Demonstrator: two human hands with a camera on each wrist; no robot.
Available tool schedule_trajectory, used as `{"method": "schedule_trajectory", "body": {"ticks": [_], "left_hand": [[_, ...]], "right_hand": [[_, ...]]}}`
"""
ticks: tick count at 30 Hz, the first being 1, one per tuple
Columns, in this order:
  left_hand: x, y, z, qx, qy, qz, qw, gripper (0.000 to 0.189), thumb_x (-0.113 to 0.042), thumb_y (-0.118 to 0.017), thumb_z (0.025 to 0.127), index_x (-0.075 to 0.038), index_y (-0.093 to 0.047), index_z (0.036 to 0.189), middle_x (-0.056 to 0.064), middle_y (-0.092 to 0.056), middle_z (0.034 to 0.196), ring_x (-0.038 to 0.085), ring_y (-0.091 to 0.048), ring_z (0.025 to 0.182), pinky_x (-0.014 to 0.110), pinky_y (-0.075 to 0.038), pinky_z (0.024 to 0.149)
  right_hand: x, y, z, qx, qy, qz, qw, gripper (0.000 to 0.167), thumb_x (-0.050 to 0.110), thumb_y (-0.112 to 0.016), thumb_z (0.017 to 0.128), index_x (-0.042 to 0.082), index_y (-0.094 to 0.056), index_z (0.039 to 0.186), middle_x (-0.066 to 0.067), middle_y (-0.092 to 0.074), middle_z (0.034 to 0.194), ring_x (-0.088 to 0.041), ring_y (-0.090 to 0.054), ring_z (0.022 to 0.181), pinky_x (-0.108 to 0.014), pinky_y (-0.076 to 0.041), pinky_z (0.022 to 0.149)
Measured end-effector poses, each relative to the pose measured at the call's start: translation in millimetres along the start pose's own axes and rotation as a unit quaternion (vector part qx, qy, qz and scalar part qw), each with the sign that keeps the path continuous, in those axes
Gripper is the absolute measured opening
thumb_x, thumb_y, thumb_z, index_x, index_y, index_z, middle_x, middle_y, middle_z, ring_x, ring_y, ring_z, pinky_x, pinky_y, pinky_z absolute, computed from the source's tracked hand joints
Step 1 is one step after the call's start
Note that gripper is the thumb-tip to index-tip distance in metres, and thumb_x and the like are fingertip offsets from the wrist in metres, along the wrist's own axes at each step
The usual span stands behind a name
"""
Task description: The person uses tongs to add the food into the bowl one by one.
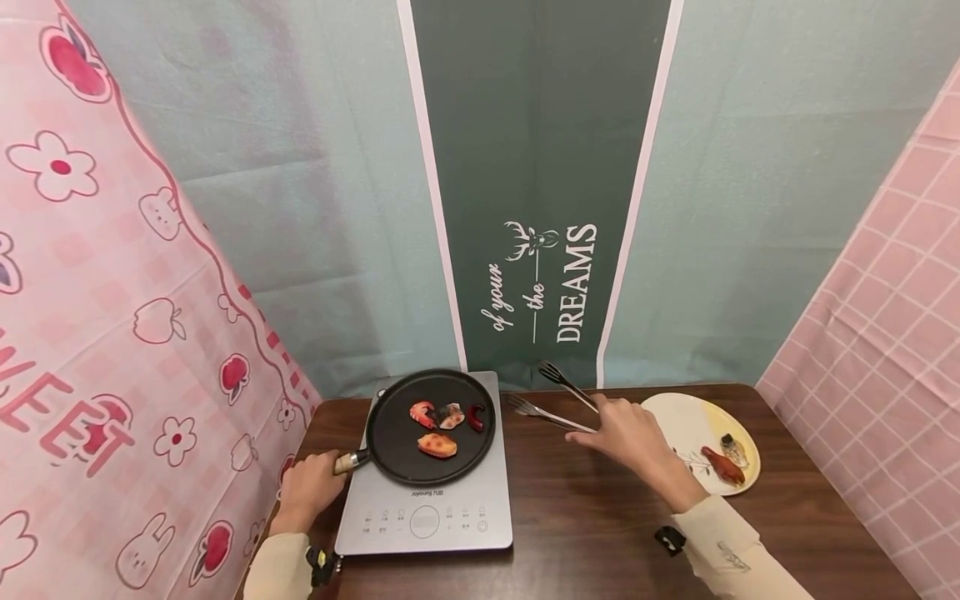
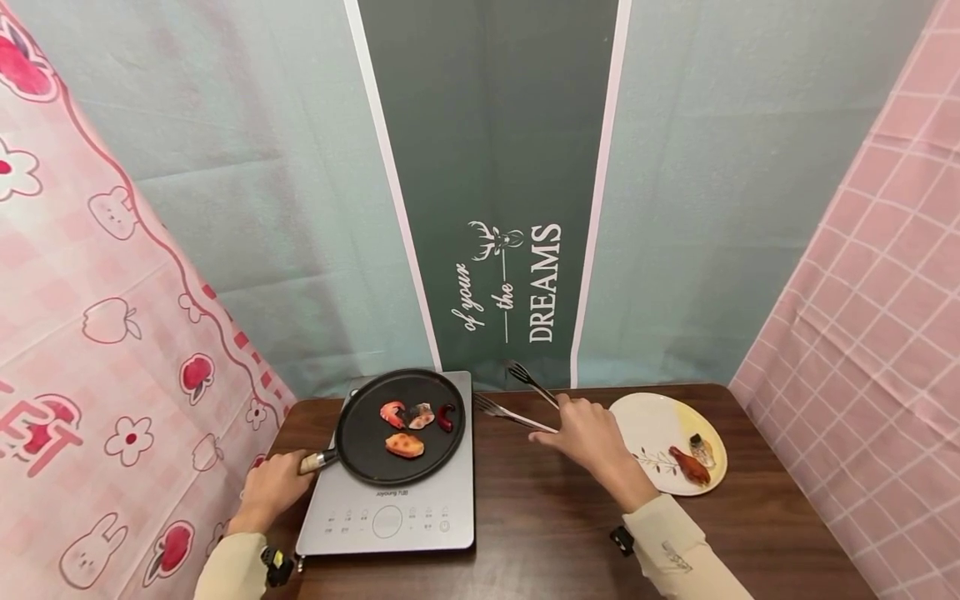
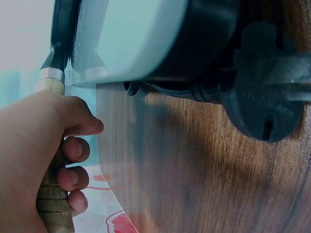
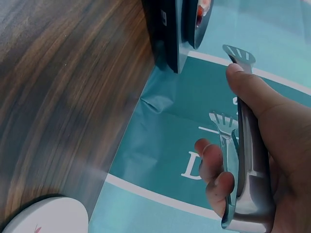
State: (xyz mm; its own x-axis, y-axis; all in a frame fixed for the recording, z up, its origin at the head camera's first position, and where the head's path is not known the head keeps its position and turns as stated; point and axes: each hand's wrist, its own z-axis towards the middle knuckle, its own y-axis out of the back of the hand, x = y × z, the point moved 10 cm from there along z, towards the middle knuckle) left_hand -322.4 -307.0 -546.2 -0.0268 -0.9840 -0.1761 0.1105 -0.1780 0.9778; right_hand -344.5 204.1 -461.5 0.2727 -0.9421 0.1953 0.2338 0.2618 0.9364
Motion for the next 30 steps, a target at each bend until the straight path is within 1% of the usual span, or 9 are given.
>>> {"method": "schedule_trajectory", "body": {"ticks": [5,10,13,19,23,26,30], "left_hand": [[-1.1,1.4,-0.2,-0.002,0.000,0.002,1.0000,0.016,-0.019,-0.078,0.087,-0.006,-0.072,0.095,0.016,-0.073,0.081,0.039,-0.069,0.067,0.055,-0.049,0.058],[-1.6,1.5,-1.2,0.002,0.003,-0.002,1.0000,0.016,-0.019,-0.077,0.087,-0.006,-0.072,0.095,0.016,-0.073,0.081,0.039,-0.068,0.066,0.055,-0.049,0.058],[-0.7,0.7,-0.7,0.003,0.004,-0.004,1.0000,0.015,-0.019,-0.077,0.088,-0.006,-0.072,0.094,0.016,-0.073,0.080,0.039,-0.068,0.066,0.055,-0.049,0.058],[-0.5,0.0,0.1,0.000,0.000,-0.002,1.0000,0.017,-0.019,-0.077,0.088,-0.005,-0.072,0.095,0.017,-0.073,0.081,0.040,-0.068,0.066,0.055,-0.048,0.057],[-0.2,0.1,0.6,-0.002,0.000,0.001,1.0000,0.017,-0.020,-0.078,0.087,-0.006,-0.073,0.095,0.018,-0.074,0.082,0.041,-0.069,0.067,0.056,-0.049,0.057],[0.0,-0.3,0.7,-0.001,0.002,0.002,1.0000,0.017,-0.020,-0.078,0.087,-0.006,-0.073,0.096,0.017,-0.074,0.082,0.040,-0.069,0.067,0.055,-0.049,0.057],[-0.5,-0.8,0.9,0.004,0.001,0.003,1.0000,0.018,-0.020,-0.078,0.088,-0.006,-0.073,0.097,0.017,-0.073,0.082,0.039,-0.069,0.066,0.055,-0.049,0.058]], "right_hand": [[-8,0,-1.7,0.008,-0.011,-0.001,0.9999,0.078,0.063,-0.088,0.074,0.001,-0.069,0.117,-0.016,-0.069,0.074,-0.036,-0.066,0.060,-0.050,-0.050,0.053],[-13,6,-4.5,-0.001,-0.011,-0.006,0.9999,0.074,0.062,-0.089,0.073,0.001,-0.069,0.111,-0.016,-0.068,0.071,-0.034,-0.063,0.056,-0.050,-0.049,0.052],[-18,8,-6.6,0.000,-0.016,-0.008,0.9998,0.072,0.062,-0.089,0.074,0.001,-0.069,0.108,-0.016,-0.068,0.071,-0.034,-0.063,0.057,-0.050,-0.048,0.053],[-29,11,-10.9,0.003,-0.026,-0.006,0.9996,0.069,0.060,-0.088,0.075,0.002,-0.068,0.106,-0.013,-0.065,0.069,-0.035,-0.064,0.058,-0.051,-0.048,0.053],[-37,14,-14.1,0.000,-0.031,-0.002,0.9995,0.066,0.060,-0.088,0.075,0.003,-0.068,0.102,-0.010,-0.061,0.066,-0.032,-0.061,0.056,-0.049,-0.047,0.051],[-44,15,-16.1,0.005,-0.038,0.003,0.9993,0.066,0.061,-0.088,0.075,0.004,-0.068,0.101,-0.007,-0.060,0.066,-0.029,-0.060,0.056,-0.048,-0.046,0.051],[-52,17,-18.7,0.016,-0.045,0.007,0.9988,0.068,0.063,-0.087,0.076,0.003,-0.068,0.103,-0.006,-0.062,0.069,-0.028,-0.061,0.058,-0.048,-0.046,0.051]]}}
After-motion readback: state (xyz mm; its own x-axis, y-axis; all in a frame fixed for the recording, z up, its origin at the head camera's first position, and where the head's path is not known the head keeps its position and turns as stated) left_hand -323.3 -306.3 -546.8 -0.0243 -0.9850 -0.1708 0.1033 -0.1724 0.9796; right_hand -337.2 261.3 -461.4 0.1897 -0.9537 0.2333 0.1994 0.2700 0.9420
